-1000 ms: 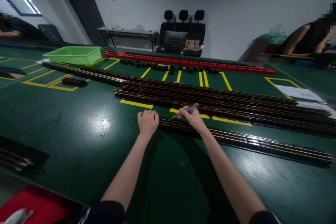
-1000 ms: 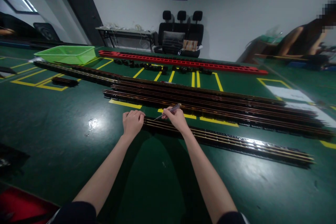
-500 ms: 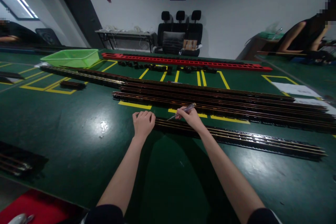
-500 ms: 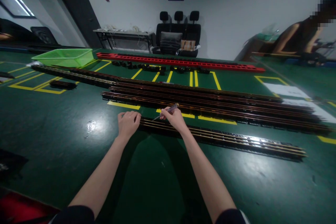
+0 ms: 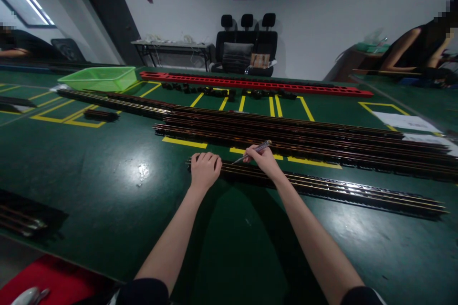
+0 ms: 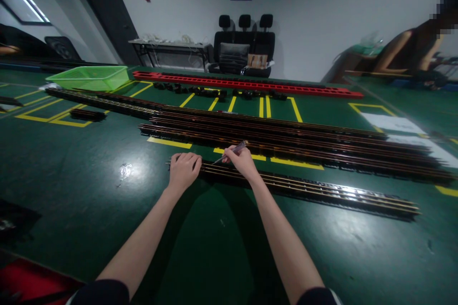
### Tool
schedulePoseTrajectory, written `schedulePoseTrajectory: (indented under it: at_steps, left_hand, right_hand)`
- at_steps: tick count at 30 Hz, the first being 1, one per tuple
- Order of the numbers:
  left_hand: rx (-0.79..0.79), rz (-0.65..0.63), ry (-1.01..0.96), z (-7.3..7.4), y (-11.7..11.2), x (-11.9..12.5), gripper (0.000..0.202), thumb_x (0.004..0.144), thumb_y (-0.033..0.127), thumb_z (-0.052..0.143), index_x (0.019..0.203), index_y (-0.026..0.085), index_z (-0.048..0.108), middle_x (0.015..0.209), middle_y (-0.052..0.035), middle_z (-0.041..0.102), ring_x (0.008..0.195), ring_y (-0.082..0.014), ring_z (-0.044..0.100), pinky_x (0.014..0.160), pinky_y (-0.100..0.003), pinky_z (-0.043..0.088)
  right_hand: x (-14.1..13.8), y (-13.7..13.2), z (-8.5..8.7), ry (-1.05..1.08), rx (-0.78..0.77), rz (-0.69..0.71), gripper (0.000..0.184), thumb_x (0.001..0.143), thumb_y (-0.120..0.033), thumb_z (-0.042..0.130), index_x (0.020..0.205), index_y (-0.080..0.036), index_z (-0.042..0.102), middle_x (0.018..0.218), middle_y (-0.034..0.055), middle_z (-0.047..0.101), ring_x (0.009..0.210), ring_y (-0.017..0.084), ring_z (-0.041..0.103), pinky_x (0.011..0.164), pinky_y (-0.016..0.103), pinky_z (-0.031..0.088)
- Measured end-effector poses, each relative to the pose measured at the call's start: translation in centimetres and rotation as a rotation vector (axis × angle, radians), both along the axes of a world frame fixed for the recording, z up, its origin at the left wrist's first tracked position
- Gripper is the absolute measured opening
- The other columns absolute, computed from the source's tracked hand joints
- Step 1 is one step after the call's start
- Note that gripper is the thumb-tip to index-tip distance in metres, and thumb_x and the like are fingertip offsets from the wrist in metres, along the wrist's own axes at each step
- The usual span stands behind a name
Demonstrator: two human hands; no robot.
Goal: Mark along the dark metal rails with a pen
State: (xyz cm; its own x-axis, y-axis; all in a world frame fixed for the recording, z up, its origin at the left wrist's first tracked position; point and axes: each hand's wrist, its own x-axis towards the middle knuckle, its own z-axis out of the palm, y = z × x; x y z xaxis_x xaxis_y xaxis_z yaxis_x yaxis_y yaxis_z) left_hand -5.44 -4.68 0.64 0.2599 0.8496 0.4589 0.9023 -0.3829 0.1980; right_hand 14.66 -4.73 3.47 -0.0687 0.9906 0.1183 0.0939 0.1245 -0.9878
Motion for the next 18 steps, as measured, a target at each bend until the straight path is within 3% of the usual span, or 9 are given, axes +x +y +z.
schedulePoseTrajectory:
  at_steps: [18]
  left_hand:
    - [-0.026,0.02,-0.006,-0.01,0.01,-0.04,0.034,0.092,0.028,0.038,0.085,0.018,0.069,0.094,-0.0073,0.07,0.088,-0.022,0.059,0.09,-0.042,0.033]
  right_hand:
    - [0.17,0.54,-0.71,0.083,0.001,-0.117,0.019,0.066,-0.031,0.057,0.054,-0.017,0.059,0.052,0.003,0.058,0.051,0.014,0.056,0.056,0.027,0.049]
